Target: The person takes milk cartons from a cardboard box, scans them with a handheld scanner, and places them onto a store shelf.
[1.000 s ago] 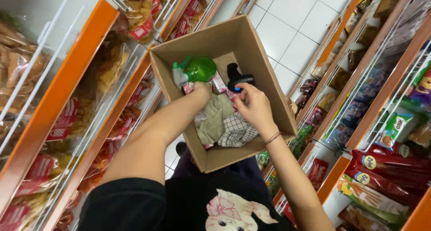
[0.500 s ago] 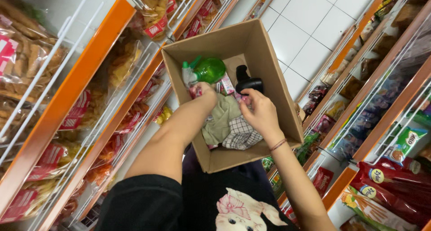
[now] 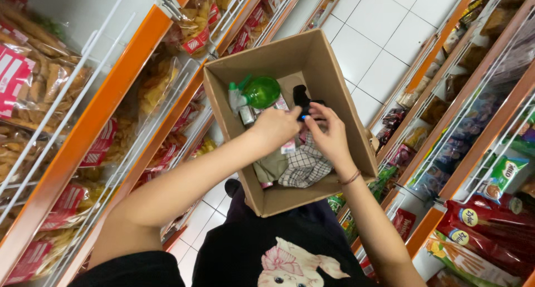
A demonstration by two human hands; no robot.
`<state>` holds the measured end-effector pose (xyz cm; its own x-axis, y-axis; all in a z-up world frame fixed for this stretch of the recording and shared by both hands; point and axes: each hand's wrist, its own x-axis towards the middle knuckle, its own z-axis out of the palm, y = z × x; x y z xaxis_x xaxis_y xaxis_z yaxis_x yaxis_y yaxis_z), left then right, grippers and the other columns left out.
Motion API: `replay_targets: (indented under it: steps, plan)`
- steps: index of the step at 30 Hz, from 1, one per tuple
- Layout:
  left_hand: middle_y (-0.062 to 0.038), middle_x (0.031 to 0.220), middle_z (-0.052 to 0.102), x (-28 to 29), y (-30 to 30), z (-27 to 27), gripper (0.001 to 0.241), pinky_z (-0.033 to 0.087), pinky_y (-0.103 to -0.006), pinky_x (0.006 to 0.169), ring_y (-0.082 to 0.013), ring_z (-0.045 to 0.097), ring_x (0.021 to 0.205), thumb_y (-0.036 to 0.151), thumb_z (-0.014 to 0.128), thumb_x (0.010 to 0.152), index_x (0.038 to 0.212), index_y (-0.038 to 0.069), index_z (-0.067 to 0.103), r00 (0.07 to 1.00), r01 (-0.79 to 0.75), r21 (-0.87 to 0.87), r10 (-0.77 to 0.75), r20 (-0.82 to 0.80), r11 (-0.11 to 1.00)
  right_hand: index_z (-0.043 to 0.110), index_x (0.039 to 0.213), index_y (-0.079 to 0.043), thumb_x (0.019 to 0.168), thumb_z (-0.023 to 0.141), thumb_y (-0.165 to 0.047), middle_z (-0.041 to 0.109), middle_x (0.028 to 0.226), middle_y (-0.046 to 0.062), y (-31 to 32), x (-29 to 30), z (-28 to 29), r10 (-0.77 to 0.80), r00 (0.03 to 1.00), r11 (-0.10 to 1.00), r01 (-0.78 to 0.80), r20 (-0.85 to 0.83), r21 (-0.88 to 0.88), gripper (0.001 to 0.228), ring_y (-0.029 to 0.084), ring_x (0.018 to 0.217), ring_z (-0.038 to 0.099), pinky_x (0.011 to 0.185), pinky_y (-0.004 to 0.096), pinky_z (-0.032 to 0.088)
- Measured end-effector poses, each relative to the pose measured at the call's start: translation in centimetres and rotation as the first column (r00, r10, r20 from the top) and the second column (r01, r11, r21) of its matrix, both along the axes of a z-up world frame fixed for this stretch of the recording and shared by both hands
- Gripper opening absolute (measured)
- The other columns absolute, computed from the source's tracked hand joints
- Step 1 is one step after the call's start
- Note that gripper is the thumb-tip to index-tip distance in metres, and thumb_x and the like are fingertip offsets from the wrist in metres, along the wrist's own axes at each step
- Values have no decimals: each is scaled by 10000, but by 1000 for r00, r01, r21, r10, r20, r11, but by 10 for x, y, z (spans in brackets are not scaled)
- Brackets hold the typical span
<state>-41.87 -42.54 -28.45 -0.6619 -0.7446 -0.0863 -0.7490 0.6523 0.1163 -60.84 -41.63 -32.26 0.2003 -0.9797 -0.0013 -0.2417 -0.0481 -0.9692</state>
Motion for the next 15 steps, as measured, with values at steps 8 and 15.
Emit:
replay_targets:
  steps: [8, 15]
  plan:
    - [-183, 1274, 557, 4, -1, 67, 409, 541, -434, 790, -364, 668, 945, 70, 577, 863, 1268, 120, 599, 648, 68, 42, -13, -761, 997, 479, 1477, -3, 1117, 586, -442, 684, 1247, 196, -1, -53, -38, -166, 489, 690, -563, 856, 455, 578, 366, 1044, 676, 906, 500, 575]
    - [-169, 1370, 583, -8, -32, -74, 671, 528, -511, 935, -366, 603, 1223, 239, 816, 763, 1378, 154, 561, 966, -258, 446, 226, 124, 857, 409, 1585, -177, 1034, 595, -339, 658, 1270, 177, -3, -48, 0, -298, 404, 781, -418, 865, 464, 604, 378, 1151, 665, 961, 553, 553]
